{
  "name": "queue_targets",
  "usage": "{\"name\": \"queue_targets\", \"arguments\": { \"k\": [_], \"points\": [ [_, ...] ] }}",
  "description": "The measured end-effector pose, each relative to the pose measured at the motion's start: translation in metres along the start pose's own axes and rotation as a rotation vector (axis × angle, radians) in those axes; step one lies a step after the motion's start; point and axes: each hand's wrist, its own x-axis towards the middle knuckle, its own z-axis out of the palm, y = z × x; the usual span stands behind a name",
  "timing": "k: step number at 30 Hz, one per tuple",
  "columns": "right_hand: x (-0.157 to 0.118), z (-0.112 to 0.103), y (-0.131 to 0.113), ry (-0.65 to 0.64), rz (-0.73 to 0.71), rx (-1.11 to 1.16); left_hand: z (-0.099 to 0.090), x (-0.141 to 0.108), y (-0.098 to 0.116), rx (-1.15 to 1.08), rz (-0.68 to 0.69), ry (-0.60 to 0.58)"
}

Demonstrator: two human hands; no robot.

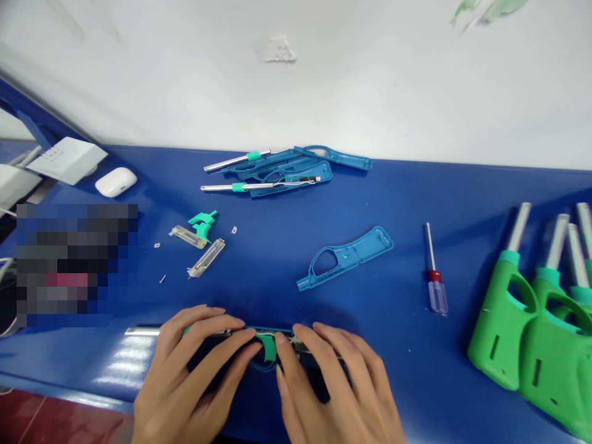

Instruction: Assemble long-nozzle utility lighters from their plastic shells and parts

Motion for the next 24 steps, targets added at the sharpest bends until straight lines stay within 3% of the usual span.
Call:
{"name": "queue_targets", "arguments": {
  "k": [7,14,20,24],
  "points": [
    [0.002,0.000,0.000,-0.012,-0.031,-0.011,0.001,0.000,0.002,-0.012,-0.060,0.008],
    [0.001,-0.003,0.004,-0.020,-0.047,0.099,0.001,-0.002,0.002,-0.024,-0.018,-0.001],
    [-0.019,-0.004,0.005,0.174,0.100,0.210,-0.001,-0.001,0.003,-0.029,-0.020,0.022],
    [-0.029,-0.004,0.011,0.182,0.127,0.202,-0.003,0.000,0.004,0.004,0.000,-0.005]
  ]
}}
